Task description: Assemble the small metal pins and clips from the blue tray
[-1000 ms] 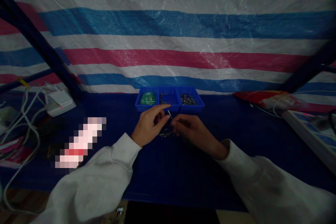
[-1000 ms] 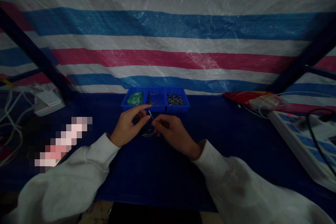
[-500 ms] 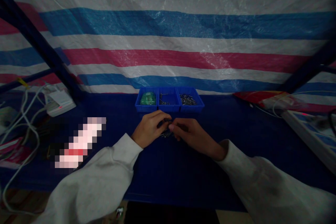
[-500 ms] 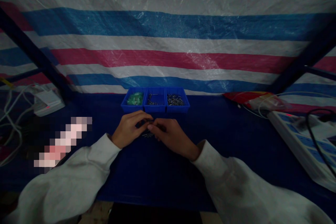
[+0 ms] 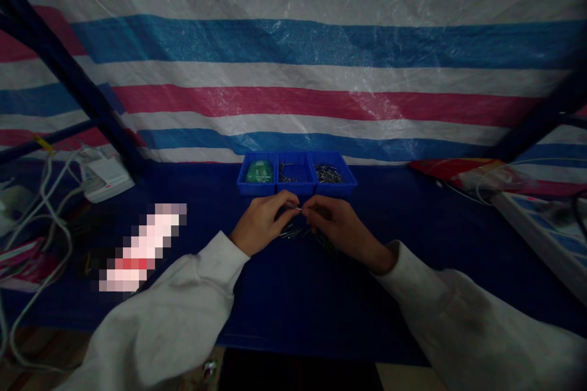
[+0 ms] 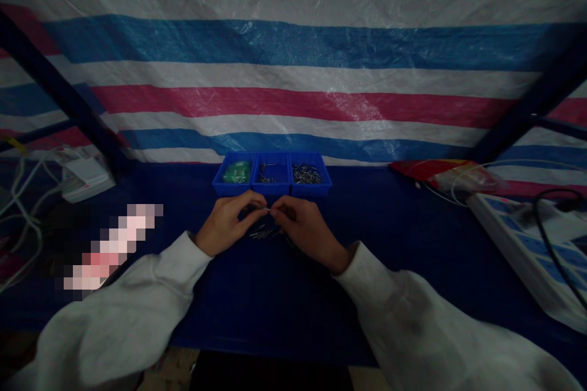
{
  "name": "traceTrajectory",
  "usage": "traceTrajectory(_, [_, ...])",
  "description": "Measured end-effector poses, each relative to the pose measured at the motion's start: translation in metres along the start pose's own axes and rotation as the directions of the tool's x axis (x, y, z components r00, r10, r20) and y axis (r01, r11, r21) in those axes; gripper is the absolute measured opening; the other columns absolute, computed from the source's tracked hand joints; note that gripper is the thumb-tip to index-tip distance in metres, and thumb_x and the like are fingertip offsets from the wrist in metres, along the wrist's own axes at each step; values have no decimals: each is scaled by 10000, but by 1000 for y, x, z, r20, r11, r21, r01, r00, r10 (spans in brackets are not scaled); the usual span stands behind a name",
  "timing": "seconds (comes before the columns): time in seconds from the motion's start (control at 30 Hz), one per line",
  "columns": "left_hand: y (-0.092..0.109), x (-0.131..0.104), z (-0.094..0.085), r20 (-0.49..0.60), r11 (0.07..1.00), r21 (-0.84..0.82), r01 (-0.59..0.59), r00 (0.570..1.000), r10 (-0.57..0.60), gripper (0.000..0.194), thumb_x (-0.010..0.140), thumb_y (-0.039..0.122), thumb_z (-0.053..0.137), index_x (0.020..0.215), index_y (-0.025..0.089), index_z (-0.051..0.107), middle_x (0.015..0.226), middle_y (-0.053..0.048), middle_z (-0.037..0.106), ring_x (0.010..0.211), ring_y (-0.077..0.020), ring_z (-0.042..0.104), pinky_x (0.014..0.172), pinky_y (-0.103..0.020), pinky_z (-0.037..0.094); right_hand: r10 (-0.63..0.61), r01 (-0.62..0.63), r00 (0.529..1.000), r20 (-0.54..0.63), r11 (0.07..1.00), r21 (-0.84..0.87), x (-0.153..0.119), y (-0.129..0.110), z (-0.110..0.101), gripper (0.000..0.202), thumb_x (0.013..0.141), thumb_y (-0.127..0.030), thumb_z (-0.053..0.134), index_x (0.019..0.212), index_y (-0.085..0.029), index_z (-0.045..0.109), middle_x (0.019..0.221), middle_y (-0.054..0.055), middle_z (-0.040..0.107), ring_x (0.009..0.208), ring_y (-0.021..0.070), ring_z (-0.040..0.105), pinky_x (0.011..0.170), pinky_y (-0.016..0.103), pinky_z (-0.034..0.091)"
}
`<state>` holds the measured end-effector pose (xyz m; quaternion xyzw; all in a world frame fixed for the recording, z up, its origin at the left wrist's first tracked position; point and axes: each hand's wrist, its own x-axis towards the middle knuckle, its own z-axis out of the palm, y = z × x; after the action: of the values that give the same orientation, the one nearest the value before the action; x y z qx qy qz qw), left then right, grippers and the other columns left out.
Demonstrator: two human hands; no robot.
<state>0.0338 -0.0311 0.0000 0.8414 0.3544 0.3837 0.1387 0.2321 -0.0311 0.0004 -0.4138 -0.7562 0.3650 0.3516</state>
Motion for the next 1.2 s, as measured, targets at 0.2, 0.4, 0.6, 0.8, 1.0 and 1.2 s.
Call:
traceTrajectory(0.2, [-5,-2,-2,68,981,167,-97,994,86,95,938,225,571,983,181,643,921,-37,685,871,-173,646,802,-308,512,-74,68,997,-32,985,-159,-4,-6,2,147,916,-276,557,842,-189,651,665,-21,615,578,115,543,544,238,377])
traceTrajectory(0.4, [-2,0,-2,41,987,146,-66,997,60,68,906,159,590,941,175,646,891,-31,661,847,-164,624,787,-299,499,-93,81,994,-59,980,-181,-5,-9,2,158,938,-284,531,891,-193,652,709,-11,652,606,124,577,579,245,409])
traceTrajectory(0.6, [1,3,-2,-49,997,-63,54,997,-58,68,893,158,616,915,188,673,842,11,700,746,-115,648,677,-224,491,-109,100,994,-33,974,-203,-2,-4,2,131,911,-198,558,992,-187,660,861,20,710,732,142,645,676,254,454])
traceTrajectory(0.8, [1,2,-1,-33,993,-89,84,996,-87,51,898,199,629,919,195,676,815,17,705,727,-114,656,674,-225,499,-119,116,993,3,957,-266,-2,-1,2,147,925,-197,536,914,-183,682,749,-4,689,607,115,590,595,235,401])
traceTrajectory(1.0, [-1,3,-2,-148,999,7,54,988,-52,133,921,214,592,1046,187,630,934,-33,689,829,-146,662,670,-250,520,-138,109,988,-69,941,-319,3,1,-12,152,906,-234,553,831,-177,672,679,-3,662,587,125,592,577,243,393])
traceTrajectory(1.2, [-3,2,-9,-137,987,161,-11,990,33,174,949,190,516,1073,192,637,996,-55,647,872,-163,644,791,-323,541,62,-104,942,-331,988,-111,25,18,-46,239,875,-379,577,786,-170,650,647,24,663,554,149,614,544,256,433])
